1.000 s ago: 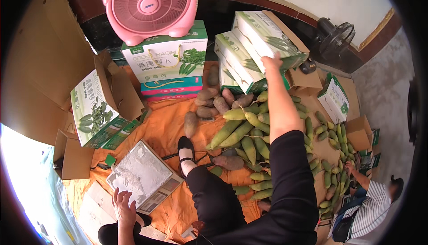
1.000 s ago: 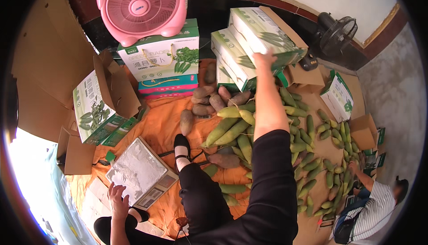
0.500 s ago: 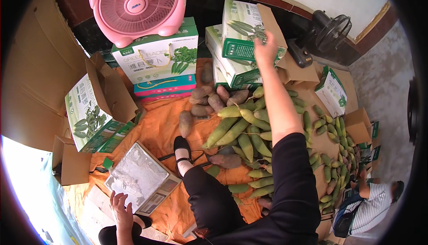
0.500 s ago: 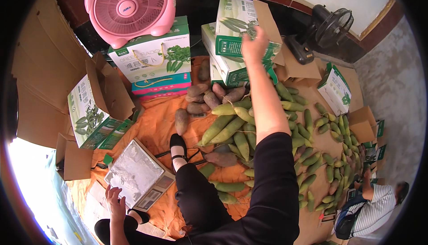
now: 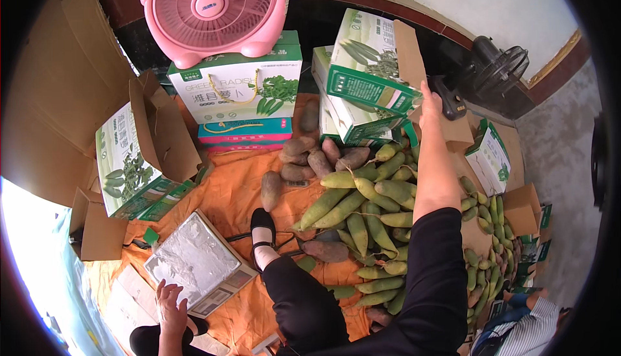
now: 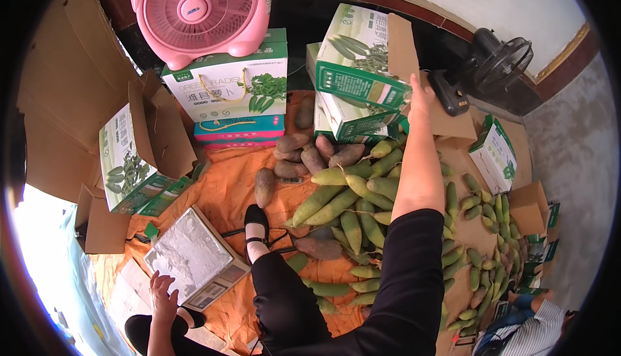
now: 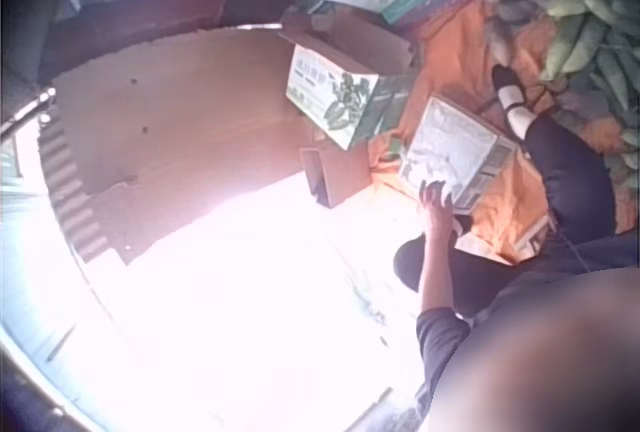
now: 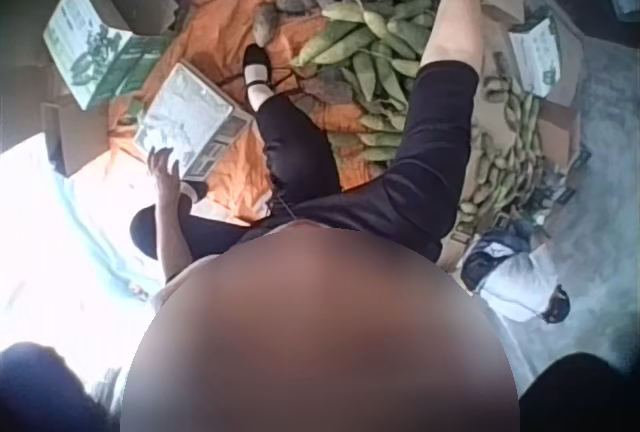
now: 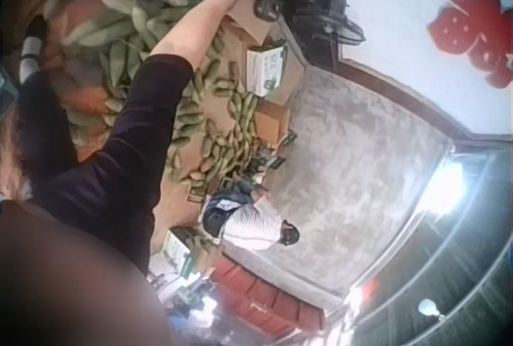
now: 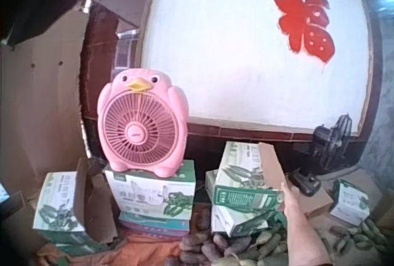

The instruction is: Pack corn from a pile on the floor into cardboard boxes and weight them.

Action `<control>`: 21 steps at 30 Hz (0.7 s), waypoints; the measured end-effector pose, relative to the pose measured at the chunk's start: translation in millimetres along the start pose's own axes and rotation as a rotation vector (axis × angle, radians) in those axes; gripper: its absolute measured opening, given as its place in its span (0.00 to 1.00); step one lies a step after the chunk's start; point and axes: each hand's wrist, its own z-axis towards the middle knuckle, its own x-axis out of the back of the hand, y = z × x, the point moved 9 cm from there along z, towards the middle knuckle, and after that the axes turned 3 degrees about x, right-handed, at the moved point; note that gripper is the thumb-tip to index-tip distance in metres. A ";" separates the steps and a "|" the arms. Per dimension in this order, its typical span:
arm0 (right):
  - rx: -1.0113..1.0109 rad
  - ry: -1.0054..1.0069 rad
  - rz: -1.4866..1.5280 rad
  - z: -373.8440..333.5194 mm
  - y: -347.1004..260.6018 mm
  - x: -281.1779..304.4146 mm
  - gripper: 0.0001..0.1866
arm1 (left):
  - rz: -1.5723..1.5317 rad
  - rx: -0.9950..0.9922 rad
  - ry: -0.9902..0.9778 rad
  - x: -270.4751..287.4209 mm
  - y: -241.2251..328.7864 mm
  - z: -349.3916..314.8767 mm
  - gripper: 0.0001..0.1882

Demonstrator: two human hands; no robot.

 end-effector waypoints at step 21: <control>-0.233 -0.377 0.390 -172.2 -68.5 -29.0 0.18 | -0.009 0.041 0.137 49.3 2.0 -30.7 0.19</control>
